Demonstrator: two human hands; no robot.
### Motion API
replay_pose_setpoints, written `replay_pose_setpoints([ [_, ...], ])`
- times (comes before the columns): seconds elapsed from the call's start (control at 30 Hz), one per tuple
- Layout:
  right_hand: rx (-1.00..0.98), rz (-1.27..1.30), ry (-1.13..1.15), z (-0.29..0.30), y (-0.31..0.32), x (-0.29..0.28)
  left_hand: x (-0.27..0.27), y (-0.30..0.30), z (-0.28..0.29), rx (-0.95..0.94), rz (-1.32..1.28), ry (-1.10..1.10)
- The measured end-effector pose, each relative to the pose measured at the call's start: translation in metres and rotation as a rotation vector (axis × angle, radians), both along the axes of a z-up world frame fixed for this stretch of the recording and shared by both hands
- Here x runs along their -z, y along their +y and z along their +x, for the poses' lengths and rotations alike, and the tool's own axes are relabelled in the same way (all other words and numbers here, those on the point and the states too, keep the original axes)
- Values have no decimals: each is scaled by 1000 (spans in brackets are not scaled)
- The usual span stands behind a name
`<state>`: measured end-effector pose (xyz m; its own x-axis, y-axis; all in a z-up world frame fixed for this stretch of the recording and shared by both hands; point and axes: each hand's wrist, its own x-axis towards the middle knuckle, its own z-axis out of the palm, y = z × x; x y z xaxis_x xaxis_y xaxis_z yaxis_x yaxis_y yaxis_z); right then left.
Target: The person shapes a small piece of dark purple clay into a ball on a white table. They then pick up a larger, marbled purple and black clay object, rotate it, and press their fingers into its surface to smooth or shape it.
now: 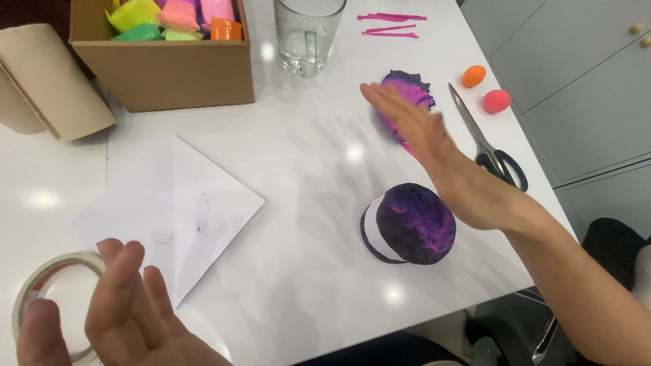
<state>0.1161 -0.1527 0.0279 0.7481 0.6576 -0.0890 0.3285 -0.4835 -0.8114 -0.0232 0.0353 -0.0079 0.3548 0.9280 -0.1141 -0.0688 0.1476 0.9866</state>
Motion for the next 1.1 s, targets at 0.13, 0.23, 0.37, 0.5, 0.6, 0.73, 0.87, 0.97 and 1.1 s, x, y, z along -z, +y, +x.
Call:
replay_pose_setpoints([
  [0.13, -106, -501, -677, -13, 15, 35, 13, 4, -11, 27, 38, 16],
  [0.23, -151, -510, -769, -16, 15, 45, 15, -4, -16, 124, 119, -64],
  [0.37, -153, -437, -555, -7, 9, 30, 52, 9, -17, 115, 46, -126],
  [0.5, -9, 251, 58, 49, -51, 60, 51, -6, -15, 879, 246, -164],
  [0.6, -115, 388, 206, 107, -143, 145, 34, -35, -2, 1091, 202, 155],
  [0.73, 216, 75, 570, 58, -178, 178, 47, -60, 17, 1274, 437, 319],
  [0.87, 478, -158, 279, -54, -76, 24, 44, -83, 30, 1280, 521, 367],
  [0.97, 476, -105, 280, -55, -76, 25, 31, -88, 36, 1313, 435, 401],
  [1.1, 484, -201, 309, -46, -76, 19, 31, -88, 42, 1295, 285, 515],
])
